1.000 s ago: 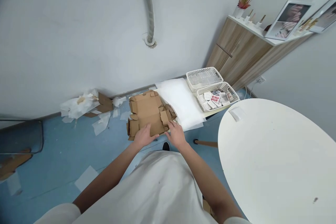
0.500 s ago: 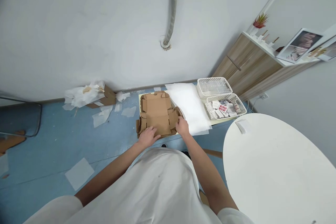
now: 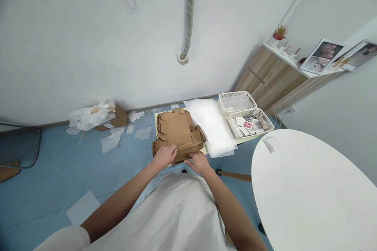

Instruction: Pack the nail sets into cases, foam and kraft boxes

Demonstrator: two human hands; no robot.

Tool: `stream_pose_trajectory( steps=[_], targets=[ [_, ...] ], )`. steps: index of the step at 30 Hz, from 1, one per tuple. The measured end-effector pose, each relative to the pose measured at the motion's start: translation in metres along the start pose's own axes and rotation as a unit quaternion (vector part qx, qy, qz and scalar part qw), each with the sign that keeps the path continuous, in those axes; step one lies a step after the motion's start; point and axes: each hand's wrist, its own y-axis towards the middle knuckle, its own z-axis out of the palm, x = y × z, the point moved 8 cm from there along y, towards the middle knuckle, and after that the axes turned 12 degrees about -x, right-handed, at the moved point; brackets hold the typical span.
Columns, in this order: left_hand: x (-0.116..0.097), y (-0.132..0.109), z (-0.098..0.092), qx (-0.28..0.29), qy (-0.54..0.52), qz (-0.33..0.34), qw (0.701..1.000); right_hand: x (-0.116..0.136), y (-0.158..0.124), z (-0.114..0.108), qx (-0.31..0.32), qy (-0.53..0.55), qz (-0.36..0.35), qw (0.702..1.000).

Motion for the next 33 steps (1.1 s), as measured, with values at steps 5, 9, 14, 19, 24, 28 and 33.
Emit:
stream_pose_trajectory(
  steps=[5, 9, 14, 19, 24, 28, 33],
  targets=[
    [-0.03, -0.011, -0.011, -0.021, 0.001, 0.101, 0.995, -0.039, 0.006, -0.037, -0.131, 0.193, 0.178, 0.956],
    [-0.051, -0.022, -0.003, -0.009, -0.021, 0.151, 0.988, -0.043, 0.008, -0.053, -0.117, 0.099, 0.2, 0.968],
    [-0.059, -0.026, 0.003, 0.022, -0.082, 0.132, 0.988, -0.036, 0.006, -0.057, -0.056, -0.115, 0.157, 0.979],
    [-0.051, -0.023, -0.011, 0.038, -0.132, 0.077, 0.987, -0.038, 0.004, -0.06, -0.047, -0.142, 0.137, 0.979],
    [-0.013, -0.013, -0.036, -0.066, -0.109, -0.055, 0.99, -0.057, -0.007, -0.082, -0.14, 0.085, 0.179, 0.97],
    [-0.005, -0.008, -0.016, -0.058, -0.053, -0.132, 0.988, -0.084, -0.036, -0.103, -0.203, 0.227, 0.234, 0.923],
    [-0.058, -0.003, 0.037, -0.013, -0.109, -0.112, 0.988, -0.117, -0.095, -0.14, -0.293, 0.316, 0.261, 0.863]
  ],
)
